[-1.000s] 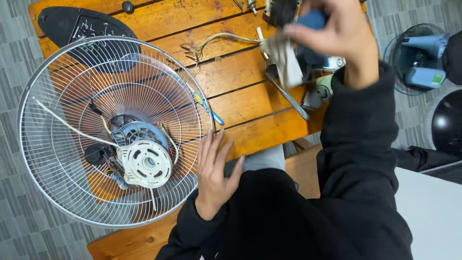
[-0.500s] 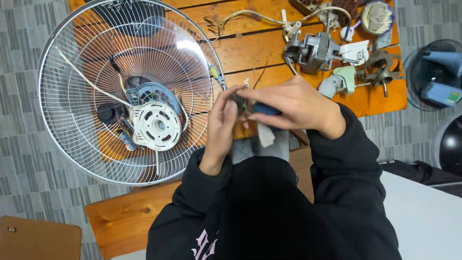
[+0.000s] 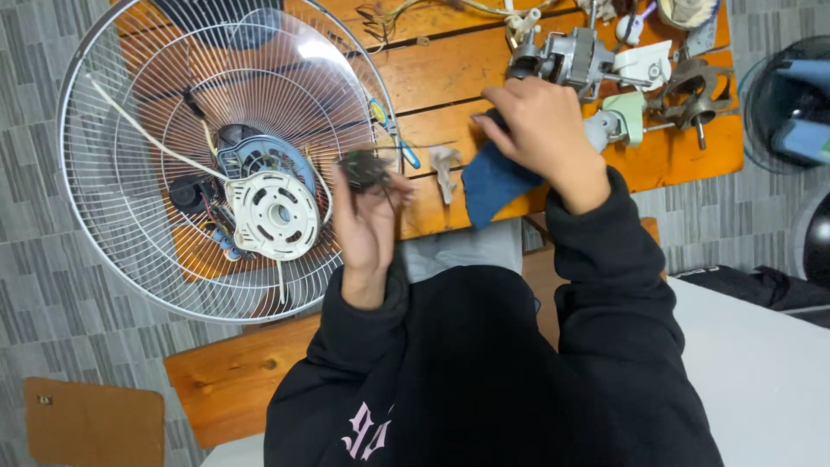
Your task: Cleaning a small fan motor component using a toothbrush and a cloth on a workbench
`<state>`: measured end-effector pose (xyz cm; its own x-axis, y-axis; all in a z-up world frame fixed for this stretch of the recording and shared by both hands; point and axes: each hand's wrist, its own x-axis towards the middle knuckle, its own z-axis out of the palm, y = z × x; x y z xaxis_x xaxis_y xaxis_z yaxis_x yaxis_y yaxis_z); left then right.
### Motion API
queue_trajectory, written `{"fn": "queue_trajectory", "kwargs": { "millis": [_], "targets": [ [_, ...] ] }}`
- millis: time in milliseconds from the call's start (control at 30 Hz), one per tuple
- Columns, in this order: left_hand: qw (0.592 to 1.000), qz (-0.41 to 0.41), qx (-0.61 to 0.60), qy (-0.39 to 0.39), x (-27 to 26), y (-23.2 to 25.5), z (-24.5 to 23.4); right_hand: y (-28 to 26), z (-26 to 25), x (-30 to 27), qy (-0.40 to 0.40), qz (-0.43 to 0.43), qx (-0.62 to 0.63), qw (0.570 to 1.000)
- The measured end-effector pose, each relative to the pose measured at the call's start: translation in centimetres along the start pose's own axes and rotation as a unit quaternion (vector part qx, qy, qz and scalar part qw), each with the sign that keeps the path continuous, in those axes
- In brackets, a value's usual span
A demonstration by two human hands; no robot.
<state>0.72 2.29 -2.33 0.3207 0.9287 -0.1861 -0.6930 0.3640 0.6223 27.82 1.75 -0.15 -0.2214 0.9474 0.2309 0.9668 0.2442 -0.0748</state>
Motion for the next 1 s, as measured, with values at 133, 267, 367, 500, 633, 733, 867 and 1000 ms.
{"fn": "queue_trajectory", "kwargs": {
  "millis": [133,267,367,500,633,733,867,1000],
  "targets": [
    [0.996,0.067,0.059,-0.003,-0.4,2.3,1.4,-0.7,1.9,0.3,-0.036,-0.012,-0.028,0.999],
    [0.997,0.071,-0.016,-0.022,0.1,1.3,-0.1,-4.3,7.1,1.5,0.029,-0.026,0.128,0.991],
    [0.993,0.091,-0.076,-0.022,0.1,1.4,-1.1,-6.9,10.0,2.7,-0.003,-0.018,0.151,0.988],
    [0.99,0.13,-0.051,-0.012,-0.1,2.4,-1.1,-8.0,13.0,3.3,-0.05,0.022,0.083,0.995],
    [0.989,0.129,-0.061,-0.03,-0.5,2.0,-1.5,-6.4,15.1,2.7,-0.1,0.092,0.028,0.99],
    [0.989,0.138,-0.038,-0.048,-0.8,1.8,-1.3,-5.8,10.8,2.5,-0.179,0.163,0.052,0.969],
    [0.983,0.17,-0.044,-0.055,-0.1,-0.8,-3.2,-5.3,8.7,1.5,-0.224,0.178,0.046,0.957],
    [0.983,0.171,-0.011,-0.07,0.1,-1.2,-3.1,-6.5,-1.4,-0.1,-0.107,0.119,0.184,0.97]
  ]
}}
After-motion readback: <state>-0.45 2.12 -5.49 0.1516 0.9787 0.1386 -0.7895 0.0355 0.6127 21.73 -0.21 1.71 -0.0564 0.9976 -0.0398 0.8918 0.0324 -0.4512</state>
